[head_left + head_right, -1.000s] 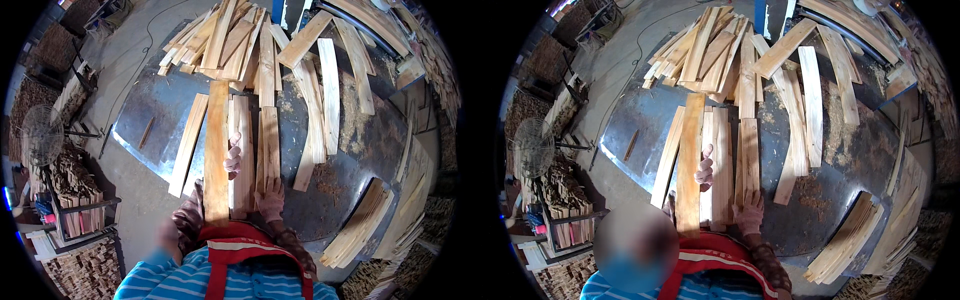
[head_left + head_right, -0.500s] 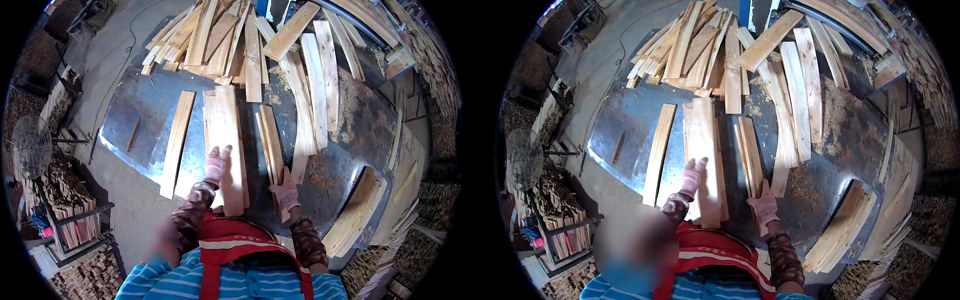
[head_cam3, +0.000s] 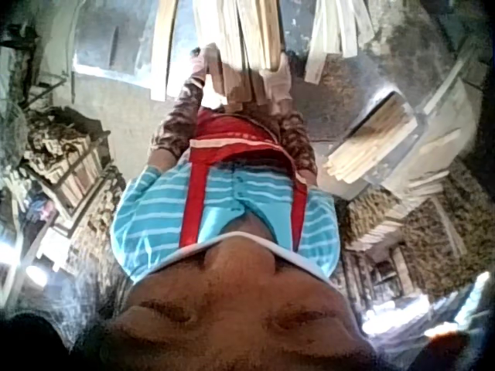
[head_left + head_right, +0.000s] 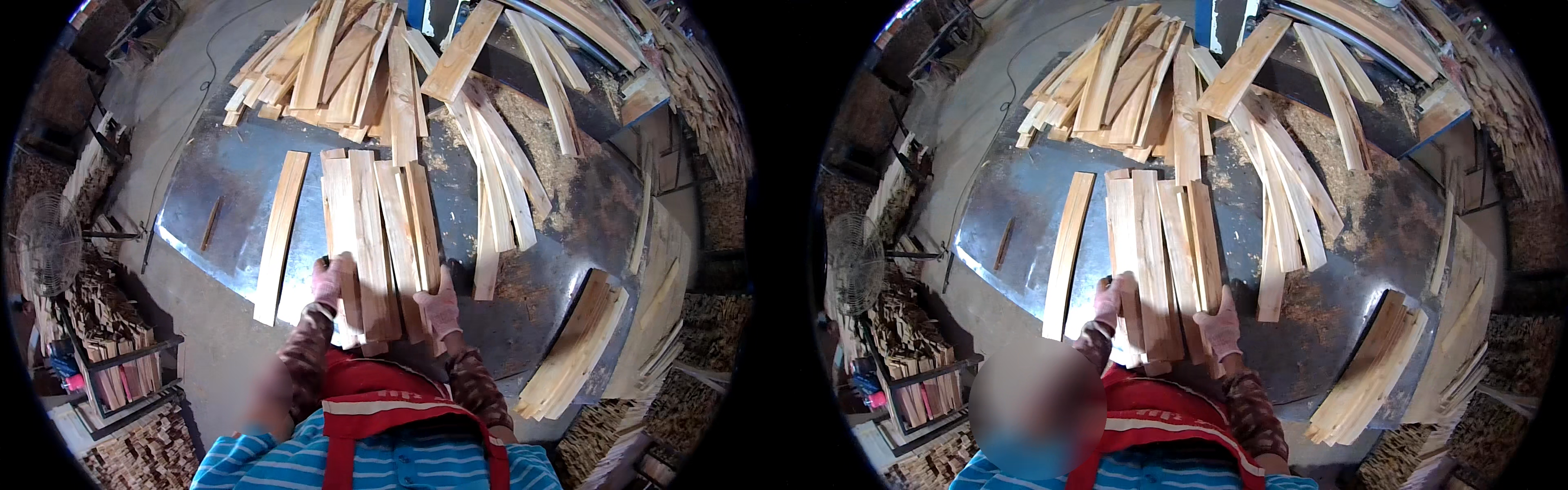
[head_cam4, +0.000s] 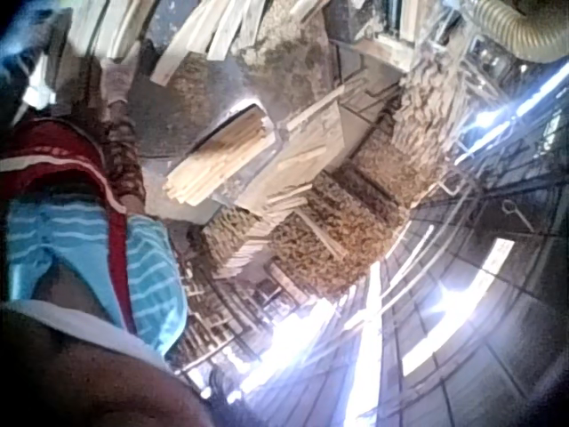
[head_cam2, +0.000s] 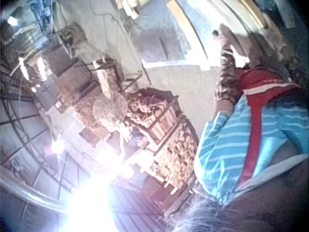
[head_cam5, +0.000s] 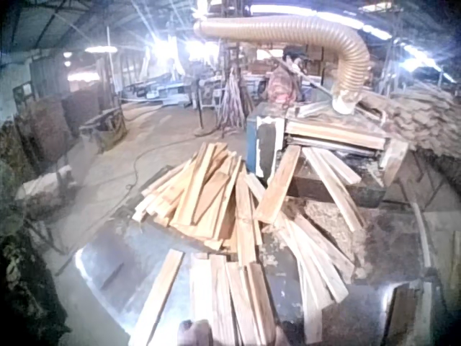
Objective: The person picks up wooden planks from a large stack, carries them to a workbench, and arranges them into smaller piles. They repeatedly move planks between the stack and the workbench, organizing them by size and orientation.
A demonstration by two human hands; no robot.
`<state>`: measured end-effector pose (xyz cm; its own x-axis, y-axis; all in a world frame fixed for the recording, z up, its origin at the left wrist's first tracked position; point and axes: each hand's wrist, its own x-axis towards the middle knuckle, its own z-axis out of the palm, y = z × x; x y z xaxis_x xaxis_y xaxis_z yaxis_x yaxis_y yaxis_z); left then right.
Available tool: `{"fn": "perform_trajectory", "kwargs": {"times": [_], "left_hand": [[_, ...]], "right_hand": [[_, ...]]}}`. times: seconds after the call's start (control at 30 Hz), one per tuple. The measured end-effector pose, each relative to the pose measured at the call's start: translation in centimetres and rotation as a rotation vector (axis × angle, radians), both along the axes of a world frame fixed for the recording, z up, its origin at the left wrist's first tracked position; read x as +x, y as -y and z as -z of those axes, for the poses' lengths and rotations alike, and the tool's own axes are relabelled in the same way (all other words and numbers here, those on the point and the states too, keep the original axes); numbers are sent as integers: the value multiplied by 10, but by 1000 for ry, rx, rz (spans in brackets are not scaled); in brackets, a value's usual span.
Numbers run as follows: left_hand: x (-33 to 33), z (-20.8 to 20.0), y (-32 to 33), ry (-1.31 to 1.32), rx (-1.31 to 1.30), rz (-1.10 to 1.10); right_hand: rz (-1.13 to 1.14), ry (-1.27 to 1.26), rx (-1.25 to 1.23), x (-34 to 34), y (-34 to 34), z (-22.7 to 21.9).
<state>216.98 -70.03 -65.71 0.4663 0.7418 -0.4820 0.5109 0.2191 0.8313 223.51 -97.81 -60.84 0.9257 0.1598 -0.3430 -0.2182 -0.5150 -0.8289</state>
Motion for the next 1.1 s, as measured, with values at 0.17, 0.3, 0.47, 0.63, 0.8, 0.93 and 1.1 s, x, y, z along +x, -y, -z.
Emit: {"fn": "perform_trajectory", "kwargs": {"times": [0.17, 0.3, 0.47, 0.63, 0.8, 0.93, 1.1], "left_hand": [[6, -33, -18, -43, -531, 44], [16, -38, 0, 15, -617, 86], [28, -9, 50, -6, -286, 190], [36, -29, 58, 110, -682, 318], [1, -61, 46, 216, -515, 305], [-25, -98, 9, 259, -498, 303], [-29, -97, -34, 166, -86, 285]], "right_hand": [[92, -143, 357, 19, 43, 4], [124, -261, 487, 13, 30, 20], [199, -372, 715, -7, -9, 32], [211, -359, 560, -16, 5, 42], [169, -301, 505, -13, 53, -31], [82, -319, 379, -12, 91, -51], [66, -260, 602, -24, 47, -47]]}}
